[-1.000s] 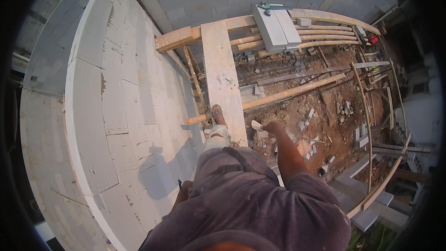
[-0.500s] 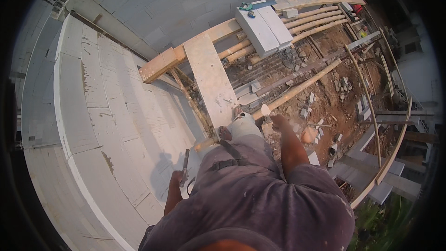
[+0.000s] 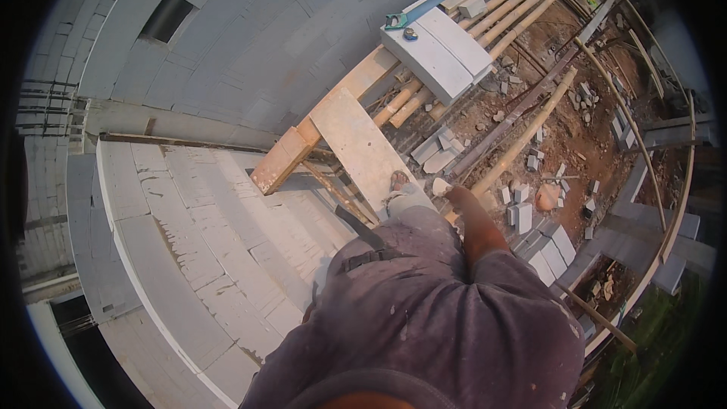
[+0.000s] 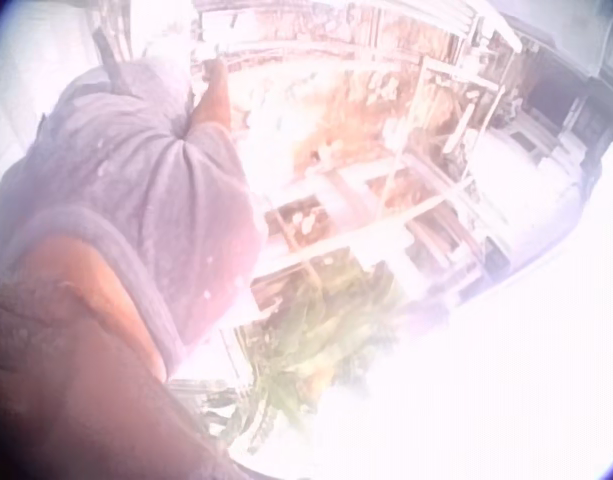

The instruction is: The person applies cement to a curved wall using a trowel, then cuts a white tile with a hand saw and hammers it into place on the wall. The person continues to apply cement to the wall surface.

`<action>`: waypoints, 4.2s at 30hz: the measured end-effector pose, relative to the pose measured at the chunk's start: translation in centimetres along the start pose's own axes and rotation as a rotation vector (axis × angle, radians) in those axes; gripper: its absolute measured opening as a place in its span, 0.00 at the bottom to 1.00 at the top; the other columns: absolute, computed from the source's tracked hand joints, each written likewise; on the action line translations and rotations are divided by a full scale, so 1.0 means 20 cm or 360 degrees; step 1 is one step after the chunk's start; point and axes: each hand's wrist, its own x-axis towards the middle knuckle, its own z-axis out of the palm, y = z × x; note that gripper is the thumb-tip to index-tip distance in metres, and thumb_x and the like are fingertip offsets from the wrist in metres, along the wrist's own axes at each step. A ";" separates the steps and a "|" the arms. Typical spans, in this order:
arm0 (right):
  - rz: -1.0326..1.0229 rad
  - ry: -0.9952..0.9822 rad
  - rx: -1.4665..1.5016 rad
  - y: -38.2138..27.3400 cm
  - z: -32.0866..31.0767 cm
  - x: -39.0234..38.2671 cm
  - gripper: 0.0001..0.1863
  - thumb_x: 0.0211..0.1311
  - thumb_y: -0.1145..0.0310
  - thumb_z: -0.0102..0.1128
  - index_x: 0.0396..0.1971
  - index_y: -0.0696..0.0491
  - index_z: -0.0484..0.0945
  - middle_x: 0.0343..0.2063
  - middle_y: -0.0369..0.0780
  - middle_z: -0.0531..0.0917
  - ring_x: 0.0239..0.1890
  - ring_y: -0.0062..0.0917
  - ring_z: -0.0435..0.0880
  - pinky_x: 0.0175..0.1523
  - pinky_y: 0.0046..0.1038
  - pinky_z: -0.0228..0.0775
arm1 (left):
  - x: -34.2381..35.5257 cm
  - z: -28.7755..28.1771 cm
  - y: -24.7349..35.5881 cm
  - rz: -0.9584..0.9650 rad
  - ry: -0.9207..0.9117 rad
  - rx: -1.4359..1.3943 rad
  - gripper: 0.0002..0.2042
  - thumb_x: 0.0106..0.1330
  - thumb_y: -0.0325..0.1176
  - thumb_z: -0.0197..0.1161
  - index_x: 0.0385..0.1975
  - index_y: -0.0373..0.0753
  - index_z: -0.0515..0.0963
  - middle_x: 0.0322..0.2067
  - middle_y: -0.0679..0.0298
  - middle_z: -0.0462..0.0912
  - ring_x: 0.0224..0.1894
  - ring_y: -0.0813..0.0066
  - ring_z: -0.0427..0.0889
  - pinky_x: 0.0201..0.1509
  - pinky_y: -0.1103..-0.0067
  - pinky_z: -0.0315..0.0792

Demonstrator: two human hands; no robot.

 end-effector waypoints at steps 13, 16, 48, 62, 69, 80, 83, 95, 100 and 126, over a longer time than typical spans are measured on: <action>0.0587 0.0404 0.0744 -0.65 -0.31 0.16 0.29 0.68 0.45 0.56 0.48 0.58 0.81 0.45 0.57 0.83 0.45 0.51 0.85 0.53 0.43 0.77 | 0.70 -1.08 1.08 0.0232 -0.0170 0.0570 0.19 0.70 0.44 0.63 0.25 0.34 0.80 0.18 0.60 0.80 0.19 0.67 0.80 0.25 0.68 0.72; 0.0741 0.0558 0.1141 -0.58 -0.09 0.24 0.25 0.68 0.50 0.59 0.45 0.60 0.81 0.35 0.54 0.84 0.41 0.48 0.86 0.47 0.40 0.81 | 0.99 -1.45 1.50 0.0347 -0.0221 0.0811 0.18 0.70 0.44 0.63 0.25 0.34 0.80 0.18 0.61 0.80 0.19 0.67 0.79 0.24 0.69 0.72; 0.1276 0.1127 0.2446 -0.79 0.97 0.42 0.37 0.65 0.45 0.60 0.65 0.58 0.71 0.63 0.51 0.75 0.62 0.44 0.77 0.60 0.40 0.74 | 0.76 -0.89 3.86 0.1235 -0.0822 0.2031 0.18 0.67 0.44 0.67 0.33 0.32 0.77 0.23 0.63 0.79 0.22 0.79 0.73 0.22 0.78 0.67; 0.0717 0.1699 0.1691 -1.83 0.01 0.35 0.39 0.59 0.58 0.68 0.70 0.44 0.65 0.67 0.50 0.67 0.65 0.41 0.70 0.68 0.44 0.63 | 0.76 -0.55 4.00 0.1984 -0.1166 0.2373 0.23 0.63 0.50 0.68 0.40 0.32 0.76 0.30 0.48 0.82 0.35 0.48 0.80 0.42 0.61 0.72; 0.0654 0.1737 0.0073 -2.12 -0.35 0.42 0.31 0.53 0.58 0.71 0.59 0.45 0.76 0.55 0.45 0.77 0.63 0.44 0.72 0.64 0.43 0.67 | 0.87 -0.66 4.27 0.2226 -0.1896 0.2815 0.26 0.62 0.57 0.66 0.46 0.40 0.78 0.34 0.48 0.83 0.42 0.45 0.82 0.46 0.59 0.72; 0.1323 0.0936 0.1379 -1.85 0.18 0.73 0.25 0.50 0.47 0.73 0.37 0.53 0.84 0.37 0.47 0.87 0.44 0.41 0.87 0.49 0.42 0.78 | 1.48 -1.24 4.58 0.1260 -0.0968 0.1461 0.35 0.70 0.54 0.61 0.69 0.35 0.63 0.61 0.50 0.73 0.58 0.59 0.78 0.60 0.66 0.70; 0.1610 0.0983 0.1965 -1.66 0.58 0.92 0.25 0.51 0.47 0.75 0.31 0.58 0.83 0.26 0.46 0.85 0.31 0.38 0.86 0.38 0.39 0.77 | 1.86 -1.75 4.57 0.0888 -0.0492 0.1710 0.32 0.70 0.52 0.62 0.66 0.36 0.68 0.57 0.58 0.78 0.52 0.58 0.82 0.50 0.69 0.72; 0.1804 0.0964 0.2740 -1.17 1.34 1.38 0.20 0.59 0.62 0.66 0.21 0.65 0.78 0.14 0.46 0.78 0.13 0.33 0.79 0.18 0.39 0.70 | 2.06 -1.55 4.76 0.0817 -0.0458 0.2595 0.24 0.70 0.40 0.62 0.60 0.29 0.73 0.47 0.50 0.85 0.41 0.67 0.85 0.46 0.72 0.78; 0.1826 0.1064 0.2835 -1.18 1.33 1.64 0.21 0.62 0.60 0.66 0.19 0.64 0.77 0.14 0.45 0.78 0.15 0.33 0.81 0.18 0.38 0.70 | 2.32 -1.00 5.11 0.1215 -0.0708 0.2345 0.27 0.72 0.40 0.61 0.65 0.30 0.68 0.48 0.49 0.84 0.43 0.66 0.85 0.49 0.72 0.77; 0.1766 0.1336 0.2396 -1.11 0.72 3.00 0.31 0.66 0.62 0.61 0.66 0.58 0.67 0.43 0.49 0.84 0.44 0.40 0.84 0.51 0.37 0.74 | 3.49 0.58 5.90 0.2738 0.0262 0.2449 0.37 0.52 0.41 0.74 0.60 0.27 0.69 0.53 0.45 0.78 0.54 0.49 0.79 0.62 0.62 0.70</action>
